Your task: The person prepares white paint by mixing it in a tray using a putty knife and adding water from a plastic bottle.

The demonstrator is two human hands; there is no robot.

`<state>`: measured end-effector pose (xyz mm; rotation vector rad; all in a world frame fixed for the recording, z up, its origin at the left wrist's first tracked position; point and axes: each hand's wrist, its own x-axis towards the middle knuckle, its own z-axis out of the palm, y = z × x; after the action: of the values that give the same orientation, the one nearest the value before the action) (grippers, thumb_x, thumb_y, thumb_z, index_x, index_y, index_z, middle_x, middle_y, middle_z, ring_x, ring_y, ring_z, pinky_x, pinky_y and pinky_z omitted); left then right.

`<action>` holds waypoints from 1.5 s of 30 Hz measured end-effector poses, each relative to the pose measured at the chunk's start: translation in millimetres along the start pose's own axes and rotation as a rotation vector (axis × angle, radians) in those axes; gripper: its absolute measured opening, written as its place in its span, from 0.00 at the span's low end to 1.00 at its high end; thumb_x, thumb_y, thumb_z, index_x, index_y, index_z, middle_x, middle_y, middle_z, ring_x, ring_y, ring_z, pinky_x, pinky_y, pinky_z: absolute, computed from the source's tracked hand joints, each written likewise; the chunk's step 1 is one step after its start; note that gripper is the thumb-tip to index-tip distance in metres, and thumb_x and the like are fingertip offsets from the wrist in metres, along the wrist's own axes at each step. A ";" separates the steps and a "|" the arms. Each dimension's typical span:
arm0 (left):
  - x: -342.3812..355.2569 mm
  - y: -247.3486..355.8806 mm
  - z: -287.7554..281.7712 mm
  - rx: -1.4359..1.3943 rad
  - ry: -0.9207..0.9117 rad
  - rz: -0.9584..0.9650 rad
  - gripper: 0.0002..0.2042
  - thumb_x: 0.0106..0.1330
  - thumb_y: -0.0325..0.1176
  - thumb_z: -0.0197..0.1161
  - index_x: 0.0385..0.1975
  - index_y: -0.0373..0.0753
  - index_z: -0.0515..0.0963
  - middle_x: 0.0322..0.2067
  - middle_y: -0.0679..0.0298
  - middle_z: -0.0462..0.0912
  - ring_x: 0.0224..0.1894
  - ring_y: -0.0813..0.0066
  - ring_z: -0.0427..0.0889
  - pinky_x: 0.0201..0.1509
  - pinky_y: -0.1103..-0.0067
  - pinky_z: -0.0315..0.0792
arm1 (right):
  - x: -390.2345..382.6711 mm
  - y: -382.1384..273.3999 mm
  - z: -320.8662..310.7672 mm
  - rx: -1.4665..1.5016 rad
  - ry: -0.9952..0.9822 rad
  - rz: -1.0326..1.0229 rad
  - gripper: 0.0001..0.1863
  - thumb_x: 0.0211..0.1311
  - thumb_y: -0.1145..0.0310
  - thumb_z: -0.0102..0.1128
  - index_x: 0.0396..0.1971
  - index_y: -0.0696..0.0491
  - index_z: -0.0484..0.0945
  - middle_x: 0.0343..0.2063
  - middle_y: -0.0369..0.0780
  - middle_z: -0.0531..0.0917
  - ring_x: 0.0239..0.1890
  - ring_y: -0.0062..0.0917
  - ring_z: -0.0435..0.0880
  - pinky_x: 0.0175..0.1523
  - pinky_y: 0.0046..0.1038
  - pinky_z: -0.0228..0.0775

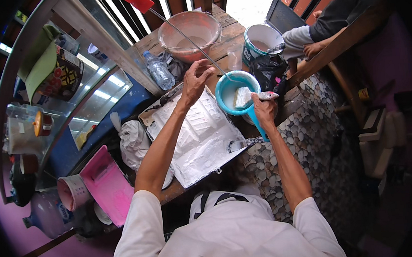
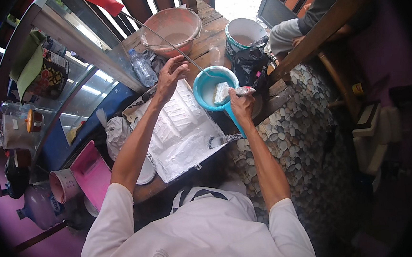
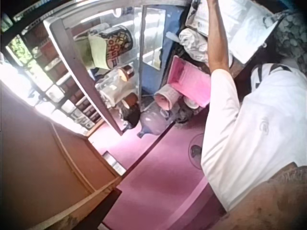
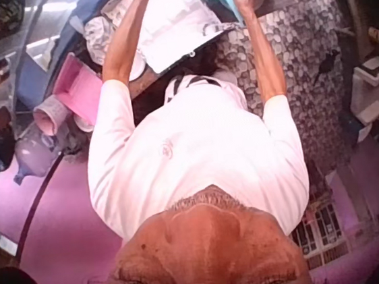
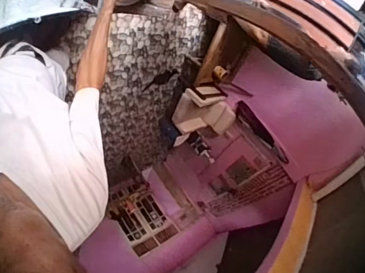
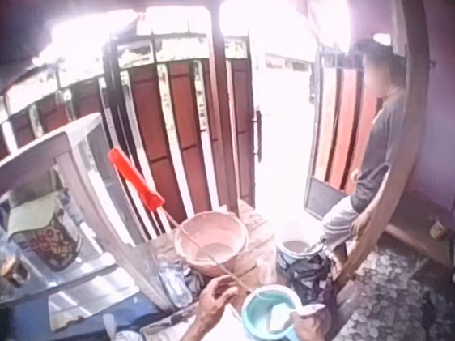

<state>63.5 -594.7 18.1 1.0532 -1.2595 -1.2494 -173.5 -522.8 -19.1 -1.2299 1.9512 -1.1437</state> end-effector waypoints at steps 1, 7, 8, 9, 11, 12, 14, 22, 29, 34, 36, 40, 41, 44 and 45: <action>0.5 3.0 3.1 0.120 0.021 0.048 0.22 0.66 0.42 0.59 0.53 0.32 0.70 0.42 0.58 0.81 0.41 0.72 0.81 0.44 0.79 0.75 | -0.8 -1.2 0.1 -0.019 -0.006 -0.015 0.19 0.53 0.59 0.65 0.28 0.63 0.81 0.28 0.50 0.84 0.33 0.38 0.85 0.42 0.35 0.73; -0.4 10.8 -1.6 0.245 0.138 0.124 0.19 0.67 0.43 0.60 0.46 0.33 0.76 0.38 0.59 0.83 0.38 0.75 0.82 0.43 0.78 0.77 | -6.4 -7.4 -3.3 -0.047 -0.012 -0.074 0.17 0.53 0.60 0.65 0.27 0.63 0.80 0.28 0.50 0.84 0.33 0.37 0.85 0.41 0.34 0.74; -1.2 10.9 -1.8 0.244 0.141 0.124 0.19 0.67 0.43 0.60 0.46 0.33 0.76 0.38 0.59 0.83 0.38 0.75 0.82 0.43 0.78 0.77 | -5.7 -5.4 -3.9 -0.042 -0.014 -0.078 0.17 0.53 0.60 0.66 0.27 0.63 0.80 0.28 0.50 0.84 0.33 0.37 0.85 0.41 0.34 0.74; -0.1 11.0 -2.6 0.254 0.157 0.125 0.18 0.66 0.42 0.60 0.46 0.33 0.76 0.38 0.59 0.83 0.38 0.74 0.83 0.43 0.78 0.77 | -5.0 -6.4 -3.9 -0.040 -0.016 -0.082 0.17 0.53 0.60 0.66 0.27 0.63 0.80 0.28 0.50 0.84 0.33 0.37 0.85 0.41 0.34 0.74; 0.7 9.8 -4.1 0.262 0.174 0.128 0.18 0.66 0.41 0.60 0.46 0.33 0.76 0.38 0.58 0.83 0.39 0.73 0.83 0.43 0.78 0.77 | -4.9 -6.9 -4.6 -0.032 -0.019 -0.039 0.18 0.52 0.59 0.66 0.28 0.63 0.80 0.28 0.49 0.84 0.34 0.36 0.85 0.41 0.34 0.74; -0.3 2.4 -6.8 0.371 0.249 0.135 0.17 0.64 0.39 0.61 0.46 0.33 0.76 0.38 0.57 0.83 0.39 0.71 0.83 0.43 0.77 0.76 | -5.5 -11.7 -5.7 -0.028 -0.018 -0.044 0.18 0.52 0.59 0.66 0.28 0.63 0.80 0.28 0.49 0.84 0.34 0.36 0.85 0.41 0.34 0.74; -0.6 -20.5 -22.5 0.485 0.339 0.147 0.16 0.62 0.37 0.61 0.45 0.32 0.76 0.38 0.56 0.83 0.39 0.70 0.83 0.44 0.76 0.76 | -5.8 -24.9 -3.7 -0.039 -0.040 0.025 0.20 0.51 0.58 0.67 0.30 0.64 0.80 0.29 0.49 0.84 0.34 0.35 0.85 0.42 0.34 0.74; 28.7 -69.9 -93.9 1.163 0.569 0.099 0.28 0.52 0.36 0.61 0.49 0.23 0.65 0.45 0.39 0.71 0.49 0.43 0.71 0.55 0.59 0.66 | 37.2 5.0 35.4 0.040 -0.065 0.135 0.22 0.51 0.57 0.66 0.33 0.65 0.79 0.32 0.51 0.84 0.38 0.38 0.84 0.45 0.34 0.73; 64.8 -84.3 -111.1 1.226 0.493 -0.374 0.33 0.53 0.39 0.62 0.52 0.18 0.63 0.50 0.39 0.69 0.54 0.46 0.69 0.58 0.64 0.68 | 63.5 -2.9 67.6 0.006 -0.073 0.150 0.24 0.50 0.55 0.67 0.33 0.65 0.80 0.32 0.49 0.84 0.35 0.35 0.84 0.43 0.33 0.73; 94.6 -104.5 -122.1 1.539 0.584 -0.419 0.33 0.55 0.41 0.61 0.53 0.18 0.64 0.49 0.44 0.73 0.52 0.51 0.74 0.51 0.68 0.74 | 77.6 -14.0 75.5 0.035 -0.036 0.120 0.21 0.54 0.58 0.64 0.28 0.65 0.79 0.30 0.48 0.85 0.35 0.34 0.85 0.43 0.32 0.73; 109.0 -134.3 -144.9 1.670 0.696 -0.432 0.32 0.56 0.41 0.60 0.53 0.19 0.65 0.47 0.46 0.75 0.49 0.53 0.76 0.47 0.68 0.76 | 78.2 -19.6 81.5 0.056 -0.082 0.107 0.21 0.53 0.57 0.65 0.30 0.65 0.80 0.30 0.49 0.85 0.35 0.35 0.85 0.43 0.33 0.73; 136.2 -147.0 -144.3 1.815 0.706 -0.548 0.27 0.57 0.41 0.58 0.50 0.23 0.71 0.42 0.51 0.79 0.44 0.57 0.80 0.38 0.70 0.76 | 89.6 -8.2 72.6 0.027 -0.165 0.111 0.27 0.50 0.50 0.67 0.33 0.64 0.81 0.33 0.51 0.84 0.38 0.39 0.84 0.47 0.34 0.72; 139.7 -146.0 -147.6 1.819 0.695 -0.544 0.27 0.57 0.41 0.58 0.50 0.23 0.71 0.42 0.51 0.79 0.44 0.57 0.80 0.38 0.70 0.76 | 89.1 -11.2 63.8 -0.062 -0.241 0.118 0.31 0.49 0.46 0.67 0.37 0.63 0.80 0.35 0.52 0.83 0.39 0.42 0.84 0.49 0.34 0.71; 141.8 -142.1 -166.3 1.681 0.574 -0.596 0.23 0.55 0.41 0.59 0.45 0.28 0.76 0.42 0.49 0.80 0.45 0.57 0.80 0.36 0.72 0.75 | 69.4 -28.5 31.6 -0.142 -0.219 -0.083 0.34 0.48 0.44 0.68 0.41 0.64 0.78 0.38 0.52 0.83 0.38 0.39 0.84 0.48 0.34 0.73; 144.9 -136.1 -163.9 1.615 0.420 -0.642 0.21 0.54 0.41 0.61 0.42 0.30 0.78 0.43 0.49 0.80 0.45 0.56 0.80 0.37 0.71 0.76 | 59.4 -31.3 17.5 -0.112 -0.177 -0.010 0.31 0.50 0.51 0.69 0.43 0.63 0.77 0.37 0.49 0.83 0.37 0.32 0.85 0.44 0.31 0.75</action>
<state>203.3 -764.4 -116.3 2.8229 -1.5360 -0.0650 -171.2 -589.7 -1.0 -1.3526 1.8987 -0.9073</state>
